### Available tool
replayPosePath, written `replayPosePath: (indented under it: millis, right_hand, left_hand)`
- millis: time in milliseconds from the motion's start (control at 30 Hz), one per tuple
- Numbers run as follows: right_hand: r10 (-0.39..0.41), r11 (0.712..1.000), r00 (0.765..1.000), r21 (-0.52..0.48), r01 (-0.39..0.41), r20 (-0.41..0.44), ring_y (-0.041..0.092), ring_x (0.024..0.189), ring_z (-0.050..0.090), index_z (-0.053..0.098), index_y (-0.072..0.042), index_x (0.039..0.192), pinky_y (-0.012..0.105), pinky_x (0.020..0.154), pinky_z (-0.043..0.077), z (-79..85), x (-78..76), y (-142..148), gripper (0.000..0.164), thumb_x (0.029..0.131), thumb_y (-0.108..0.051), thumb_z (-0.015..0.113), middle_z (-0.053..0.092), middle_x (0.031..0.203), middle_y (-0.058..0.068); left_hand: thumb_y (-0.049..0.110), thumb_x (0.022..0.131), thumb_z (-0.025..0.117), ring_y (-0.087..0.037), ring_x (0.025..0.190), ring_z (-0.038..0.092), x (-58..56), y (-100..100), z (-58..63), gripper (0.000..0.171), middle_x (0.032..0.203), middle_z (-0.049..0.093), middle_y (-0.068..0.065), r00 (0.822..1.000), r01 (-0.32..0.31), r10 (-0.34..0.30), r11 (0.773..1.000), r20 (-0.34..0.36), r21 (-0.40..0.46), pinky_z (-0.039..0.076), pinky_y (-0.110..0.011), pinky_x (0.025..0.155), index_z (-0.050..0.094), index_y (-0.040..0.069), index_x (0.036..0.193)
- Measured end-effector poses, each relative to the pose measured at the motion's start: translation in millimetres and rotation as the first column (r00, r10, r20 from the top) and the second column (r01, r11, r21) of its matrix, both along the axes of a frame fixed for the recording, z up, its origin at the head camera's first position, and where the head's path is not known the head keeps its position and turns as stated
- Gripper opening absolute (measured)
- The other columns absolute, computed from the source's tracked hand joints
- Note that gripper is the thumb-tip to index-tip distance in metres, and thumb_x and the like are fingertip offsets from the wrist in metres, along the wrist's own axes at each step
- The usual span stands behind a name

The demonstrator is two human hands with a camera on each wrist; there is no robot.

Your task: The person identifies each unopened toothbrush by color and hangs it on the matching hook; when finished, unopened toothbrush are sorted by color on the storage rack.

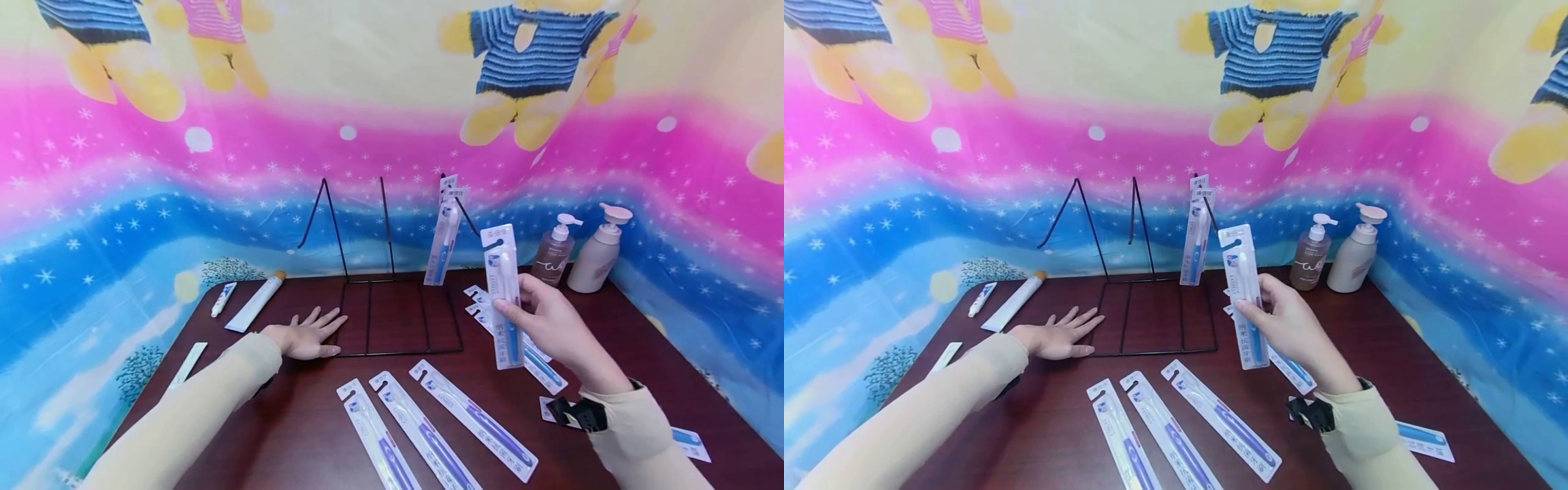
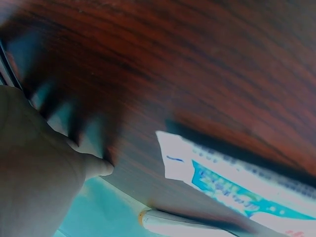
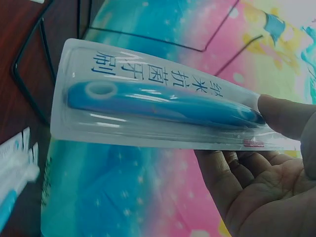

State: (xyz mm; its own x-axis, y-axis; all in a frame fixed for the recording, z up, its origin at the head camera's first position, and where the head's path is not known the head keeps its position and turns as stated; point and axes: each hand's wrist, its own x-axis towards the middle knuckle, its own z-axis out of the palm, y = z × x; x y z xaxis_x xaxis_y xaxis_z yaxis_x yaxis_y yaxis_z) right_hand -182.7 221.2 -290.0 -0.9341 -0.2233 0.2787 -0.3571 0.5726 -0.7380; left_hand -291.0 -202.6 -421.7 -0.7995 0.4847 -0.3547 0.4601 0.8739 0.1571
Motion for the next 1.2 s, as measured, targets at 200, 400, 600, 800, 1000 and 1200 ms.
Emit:
replayPosePath:
  millis: [200,400,600,800,1000,1200]
  right_hand:
    - [0.019,0.999,0.998,-0.049,-0.017,0.052,0.024,0.090,0.063,0.050,-0.011,0.125,0.050,0.076,0.049,-1.1,-13.5,-17,0.045,0.089,-0.036,0.058,0.063,0.111,0.012]
    - [0.004,0.998,0.997,-0.064,0.001,0.075,0.028,0.096,0.062,0.046,-0.012,0.131,0.053,0.080,0.046,-2.0,-21.6,-25,0.049,0.090,-0.035,0.058,0.059,0.118,0.013]
    - [-0.021,0.998,0.996,-0.050,0.025,0.090,0.027,0.094,0.063,0.046,-0.013,0.132,0.052,0.080,0.047,-7.7,-25.2,-27,0.050,0.089,-0.036,0.058,0.059,0.117,0.013]
    - [-0.023,0.999,0.996,-0.039,0.026,0.087,0.026,0.093,0.063,0.046,-0.012,0.131,0.051,0.079,0.048,-11.5,-35.8,-29,0.050,0.089,-0.037,0.058,0.061,0.114,0.013]
    - [-0.037,0.999,0.995,-0.032,0.040,0.095,0.030,0.100,0.059,0.043,-0.013,0.133,0.052,0.079,0.047,-10.2,-56.4,-37,0.047,0.092,-0.034,0.055,0.055,0.122,0.014]
    - [-0.060,0.997,0.992,-0.033,0.064,0.111,0.031,0.103,0.057,0.042,-0.012,0.131,0.051,0.081,0.046,-9.3,-82.9,-45,0.044,0.094,-0.034,0.050,0.053,0.122,0.016]
  left_hand:
    - [0.059,0.091,0.037,-0.037,0.137,-0.001,0.9,1,0.9,0.073,0.154,0.000,-0.002,1.000,0.003,-0.003,1.000,-0.003,0.004,0.007,-0.066,0.099,0.008,0.025,0.149]
    - [0.059,0.091,0.037,-0.036,0.137,-0.003,1.7,1,1.7,0.074,0.154,-0.002,-0.002,1.000,0.010,-0.010,1.000,0.006,0.000,0.006,-0.065,0.099,0.007,0.026,0.149]
    - [0.060,0.090,0.038,-0.036,0.137,-0.003,-0.1,1,1.6,0.074,0.154,-0.001,-0.001,1.000,0.004,-0.004,1.000,0.001,0.005,0.006,-0.065,0.099,0.008,0.026,0.149]
    - [0.059,0.090,0.038,-0.036,0.137,-0.002,-0.3,0,0.4,0.074,0.154,0.000,-0.001,1.000,-0.002,0.002,1.000,-0.001,0.009,0.006,-0.066,0.099,0.009,0.026,0.149]
    - [0.059,0.090,0.038,-0.036,0.137,-0.002,0.3,-1,-0.5,0.074,0.154,-0.001,-0.001,1.000,-0.006,0.006,1.000,0.005,0.008,0.006,-0.065,0.100,0.008,0.026,0.149]
    - [0.059,0.090,0.038,-0.036,0.137,-0.003,0.4,0,1.1,0.074,0.154,-0.001,-0.001,1.000,-0.005,0.005,1.000,0.008,0.011,0.006,-0.065,0.100,0.008,0.026,0.149]
